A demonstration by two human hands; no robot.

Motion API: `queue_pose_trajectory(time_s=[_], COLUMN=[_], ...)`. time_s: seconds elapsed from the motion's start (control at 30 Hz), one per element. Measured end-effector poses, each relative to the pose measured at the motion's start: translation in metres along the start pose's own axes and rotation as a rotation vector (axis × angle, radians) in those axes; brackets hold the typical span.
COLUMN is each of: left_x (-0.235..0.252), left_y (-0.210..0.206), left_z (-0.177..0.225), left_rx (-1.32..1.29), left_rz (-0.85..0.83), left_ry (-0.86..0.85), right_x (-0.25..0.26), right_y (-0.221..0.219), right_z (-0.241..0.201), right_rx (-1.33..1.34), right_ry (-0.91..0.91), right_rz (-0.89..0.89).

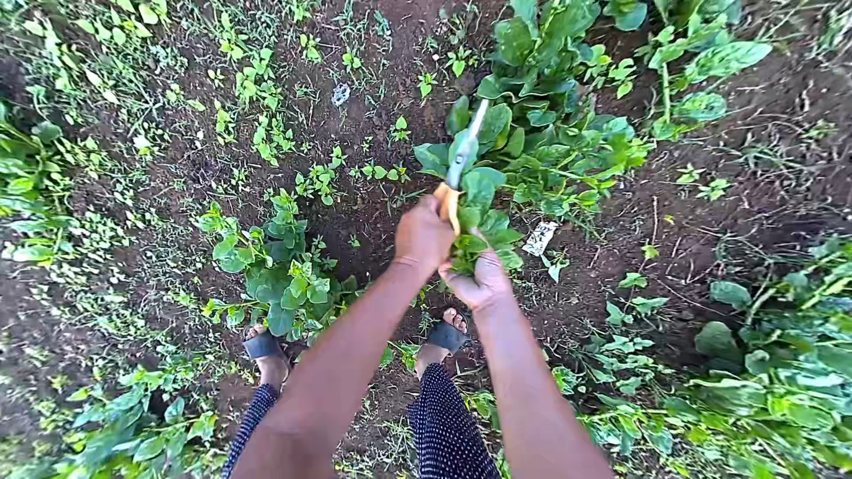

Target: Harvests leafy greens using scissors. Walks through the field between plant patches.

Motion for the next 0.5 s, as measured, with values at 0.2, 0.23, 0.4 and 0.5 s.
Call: queue_pose_trajectory(time_s=[0.2,0.23,0.4,0.5], left_x=[-0.024,-0.029,-0.043,-0.042], left_y=[-0.021,-0.023,-0.044,-0.055], left_z=[-0.005,-0.017,-0.086,-0.105], left_rx=[-0.171,-0.204,-0.161,-0.111], left_rz=[-0.096,-0.122,-0.453,-0.579], left_ry=[0.060,0.077,0.169,0.189], right_x=[0.004,0.004,-0.004,0.006], right_y=[0.033,0.036,0.026,0.026], right_z=[-0.048,-0.059,-0.112,-0.148], right_rx=[-0.084,-0.067,-0.071,-0.024], right_ry=[0.041,0.047,0.024,-0.049], right_rz=[-0.020,-0.058,-0.278,-0.375])
Point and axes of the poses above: each hand's wrist, its own x-axis towards the middle knuckle, its own y-axis out of the back of the hand, z = x × y, the point moved 4 cm from there along x, towards the middle knuckle, and after that the axes turned 2 degrees about x, right-handed, at the moved point
